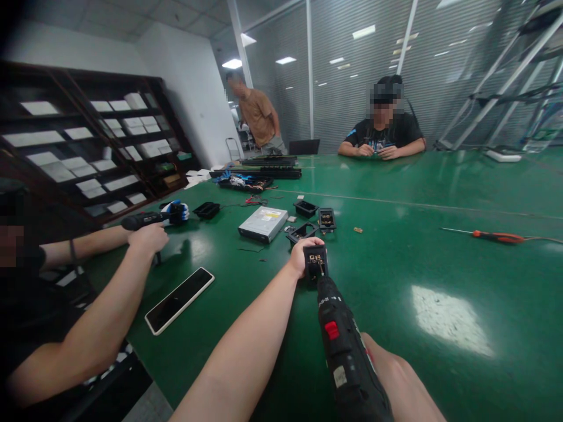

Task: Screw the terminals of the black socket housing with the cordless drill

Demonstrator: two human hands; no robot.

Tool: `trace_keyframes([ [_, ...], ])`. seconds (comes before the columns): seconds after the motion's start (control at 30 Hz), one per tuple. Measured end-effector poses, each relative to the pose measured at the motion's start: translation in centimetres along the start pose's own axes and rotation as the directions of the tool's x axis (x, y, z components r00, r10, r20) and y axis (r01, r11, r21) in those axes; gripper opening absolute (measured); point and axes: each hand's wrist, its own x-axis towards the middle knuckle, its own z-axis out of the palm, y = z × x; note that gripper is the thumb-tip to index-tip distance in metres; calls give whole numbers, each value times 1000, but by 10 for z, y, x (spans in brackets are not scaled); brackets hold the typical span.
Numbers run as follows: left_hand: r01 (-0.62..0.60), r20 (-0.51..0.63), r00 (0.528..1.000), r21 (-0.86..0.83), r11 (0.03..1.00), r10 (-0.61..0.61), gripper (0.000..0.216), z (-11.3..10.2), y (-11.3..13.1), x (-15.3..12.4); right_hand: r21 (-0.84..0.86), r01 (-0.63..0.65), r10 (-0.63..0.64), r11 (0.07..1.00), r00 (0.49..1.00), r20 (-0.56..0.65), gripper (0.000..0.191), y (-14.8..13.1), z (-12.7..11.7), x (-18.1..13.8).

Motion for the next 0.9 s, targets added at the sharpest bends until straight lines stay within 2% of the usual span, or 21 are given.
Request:
trace_keyframes([
  [0.13, 0, 7, 1000, 5, 1000, 0, 22, 0, 1, -1, 9, 5, -5, 1000, 998, -57, 20, -11, -1, -1],
  [0.3, 11, 10, 1000, -3, 1000, -11, 23, -1, -1, 1, -15, 9, -10, 1000, 998, -63, 15, -20, -5, -3],
  [0.4, 10, 14, 1000, -13, 1000, -10, 24, -1, -1, 2, -42, 3, -4, 999, 1000, -26, 13, -21, -8, -3],
  [0.57, 7, 17, 1000, -17, 1000, -6, 26, -1, -1, 2, -64, 80, -73, 995, 992, 101, 17, -22, -13, -2],
  [0.9, 6, 10, 1000, -12, 1000, -6, 26, 0, 0, 0, -78, 41, -34, 996, 996, 82, 17, -32, -14, -2],
])
